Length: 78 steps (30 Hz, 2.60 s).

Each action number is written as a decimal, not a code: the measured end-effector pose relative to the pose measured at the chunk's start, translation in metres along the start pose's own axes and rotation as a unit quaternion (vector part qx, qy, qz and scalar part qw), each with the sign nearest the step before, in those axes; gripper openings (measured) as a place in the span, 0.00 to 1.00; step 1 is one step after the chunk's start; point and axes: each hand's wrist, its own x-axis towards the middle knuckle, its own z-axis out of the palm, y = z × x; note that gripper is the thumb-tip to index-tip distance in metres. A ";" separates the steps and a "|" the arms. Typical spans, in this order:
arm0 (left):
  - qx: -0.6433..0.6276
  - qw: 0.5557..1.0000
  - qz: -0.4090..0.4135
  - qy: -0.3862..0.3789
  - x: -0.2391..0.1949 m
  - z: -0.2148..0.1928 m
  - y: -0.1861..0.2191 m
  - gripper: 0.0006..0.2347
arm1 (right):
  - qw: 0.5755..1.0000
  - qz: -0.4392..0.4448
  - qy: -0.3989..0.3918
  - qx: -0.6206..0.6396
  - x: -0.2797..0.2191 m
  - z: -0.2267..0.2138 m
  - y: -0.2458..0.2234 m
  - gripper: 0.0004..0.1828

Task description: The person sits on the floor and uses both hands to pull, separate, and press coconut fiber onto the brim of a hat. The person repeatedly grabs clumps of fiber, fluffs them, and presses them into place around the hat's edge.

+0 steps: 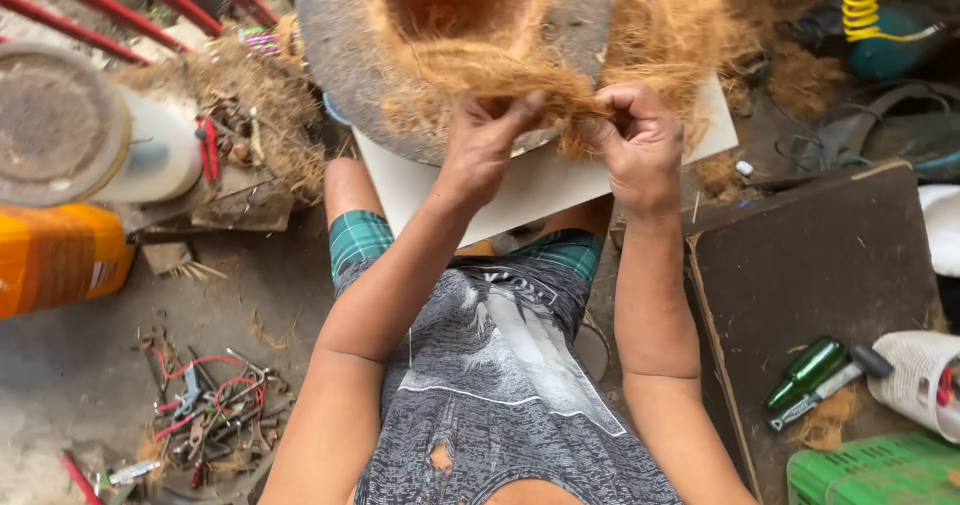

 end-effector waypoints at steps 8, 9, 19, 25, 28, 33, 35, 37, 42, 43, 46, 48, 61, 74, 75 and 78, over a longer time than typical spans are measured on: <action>-0.016 0.988 0.074 0.133 -0.007 -0.056 0.052 0.07 | 0.979 -0.032 -0.150 -0.133 0.035 0.030 0.005 0.06; -0.017 0.988 0.075 0.136 -0.009 -0.055 0.058 0.07 | 0.979 -0.031 -0.153 -0.134 0.040 0.037 0.007 0.06; -0.054 0.993 0.068 0.080 -0.003 -0.063 0.067 0.08 | 0.961 0.015 -0.245 -0.128 0.056 0.080 0.005 0.16; -0.119 0.982 0.057 0.135 0.003 -0.097 0.082 0.03 | 0.827 0.154 -0.364 -0.400 0.043 0.045 0.000 0.28; -0.171 0.973 0.063 0.142 0.000 -0.110 0.090 0.04 | 0.827 0.246 -0.300 -0.407 0.037 0.015 -0.005 0.15; -0.163 0.971 0.076 0.157 0.003 -0.121 0.107 0.04 | 0.842 0.301 -0.200 -0.400 0.033 -0.052 0.012 0.08; -0.193 0.954 0.107 0.202 0.010 -0.137 0.096 0.06 | 0.845 0.272 -0.135 -0.440 0.030 -0.071 0.021 0.07; -0.200 0.951 0.107 0.212 0.010 -0.126 0.107 0.04 | 0.843 0.262 -0.101 -0.459 0.028 -0.087 0.042 0.08; -0.206 0.938 0.104 0.259 0.008 -0.131 0.104 0.12 | 0.819 0.129 -0.034 -0.559 0.014 -0.078 0.055 0.18; -0.195 0.943 0.100 0.249 0.004 -0.126 0.107 0.08 | 0.831 0.082 -0.003 -0.550 0.011 -0.057 0.043 0.10; -0.186 0.947 0.088 0.247 0.004 -0.115 0.108 0.06 | 0.867 -0.024 -0.022 -0.497 0.004 0.020 0.014 0.12; -0.186 0.946 0.079 0.254 0.003 -0.115 0.104 0.06 | 0.886 -0.081 -0.073 -0.450 -0.003 0.063 0.021 0.22; -0.271 0.907 0.147 0.286 -0.021 -0.175 0.132 0.08 | 0.938 -0.084 -0.089 -0.324 0.004 0.085 0.036 0.01; -0.230 0.929 0.038 0.288 -0.061 -0.237 -0.039 0.14 | 0.851 -0.157 -0.247 -0.437 -0.022 0.134 0.102 0.19; -0.231 0.928 0.039 0.289 -0.060 -0.234 -0.039 0.14 | 0.850 -0.157 -0.248 -0.437 -0.024 0.130 0.096 0.19; -0.233 0.932 0.010 0.278 -0.061 -0.218 -0.029 0.15 | 0.872 -0.119 -0.257 -0.400 -0.031 0.122 0.089 0.18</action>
